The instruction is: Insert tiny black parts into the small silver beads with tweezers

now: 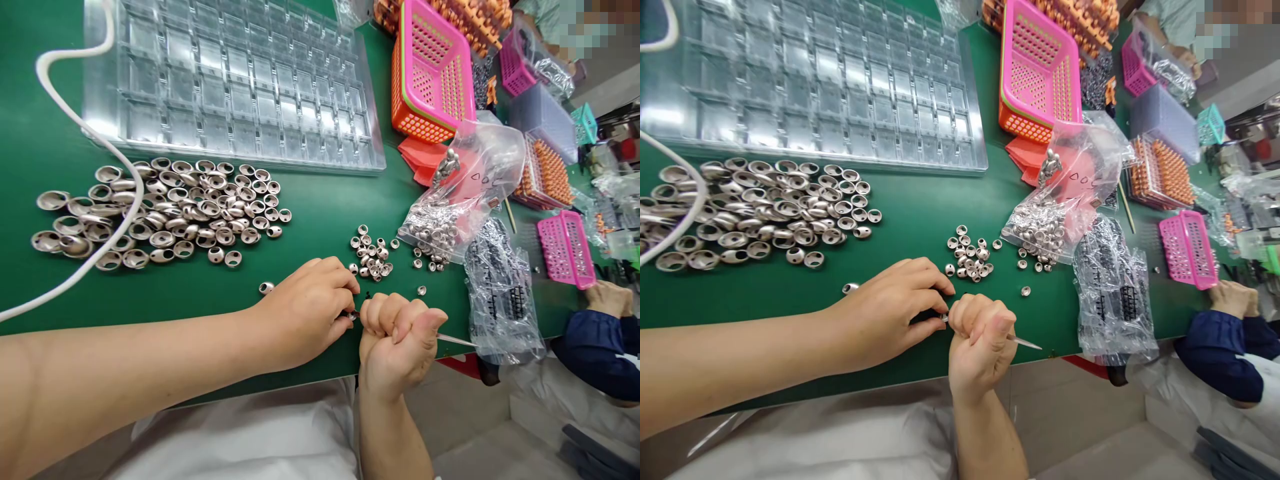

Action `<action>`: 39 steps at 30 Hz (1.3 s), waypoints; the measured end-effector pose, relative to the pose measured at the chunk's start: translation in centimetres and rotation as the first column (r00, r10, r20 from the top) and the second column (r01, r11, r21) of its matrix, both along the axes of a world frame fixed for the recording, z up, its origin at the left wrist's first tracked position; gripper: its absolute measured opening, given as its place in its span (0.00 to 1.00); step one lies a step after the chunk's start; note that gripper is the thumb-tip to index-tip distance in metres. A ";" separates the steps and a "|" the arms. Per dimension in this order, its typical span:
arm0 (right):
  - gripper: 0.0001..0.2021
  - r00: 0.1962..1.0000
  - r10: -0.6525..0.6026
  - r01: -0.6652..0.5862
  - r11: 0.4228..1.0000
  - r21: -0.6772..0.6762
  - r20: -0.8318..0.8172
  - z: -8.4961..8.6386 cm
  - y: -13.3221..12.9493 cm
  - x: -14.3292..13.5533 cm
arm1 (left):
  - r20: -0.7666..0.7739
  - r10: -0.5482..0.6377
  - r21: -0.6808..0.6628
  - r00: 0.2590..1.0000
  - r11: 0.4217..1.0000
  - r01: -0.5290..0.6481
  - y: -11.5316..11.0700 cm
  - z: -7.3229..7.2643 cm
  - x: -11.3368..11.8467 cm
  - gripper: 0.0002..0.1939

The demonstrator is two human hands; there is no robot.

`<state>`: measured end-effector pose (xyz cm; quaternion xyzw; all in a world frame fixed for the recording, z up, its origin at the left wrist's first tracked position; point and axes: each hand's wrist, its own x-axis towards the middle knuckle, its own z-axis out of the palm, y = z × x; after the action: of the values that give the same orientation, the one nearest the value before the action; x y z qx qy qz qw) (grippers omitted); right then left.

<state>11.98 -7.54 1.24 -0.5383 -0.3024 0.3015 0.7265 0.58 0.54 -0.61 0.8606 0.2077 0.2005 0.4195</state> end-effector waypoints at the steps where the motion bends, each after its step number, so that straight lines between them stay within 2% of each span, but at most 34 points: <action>1: 0.26 1.000 0.007 -0.007 1.000 0.005 -0.002 0.0 0.0 0.0 | -0.004 -0.005 -0.003 1.000 1.000 0.005 0.0 0.1 0.0 0.03; 10: 0.26 0.999 0.000 0.000 1.000 -0.022 0.039 -0.2 -0.1 -0.2 | -0.061 -0.036 -0.030 0.998 0.999 0.034 0.3 1.0 -0.1 0.04; 39: 0.25 0.996 0.057 -0.055 0.998 -0.028 0.070 0.1 0.0 -0.3 | -0.072 -0.040 -0.024 0.997 0.999 0.038 0.4 1.0 0.0 0.06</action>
<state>11.68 -7.50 1.29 -0.5494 -0.3391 0.3062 0.6996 0.58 0.94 0.42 0.8663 0.2082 0.1586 0.4255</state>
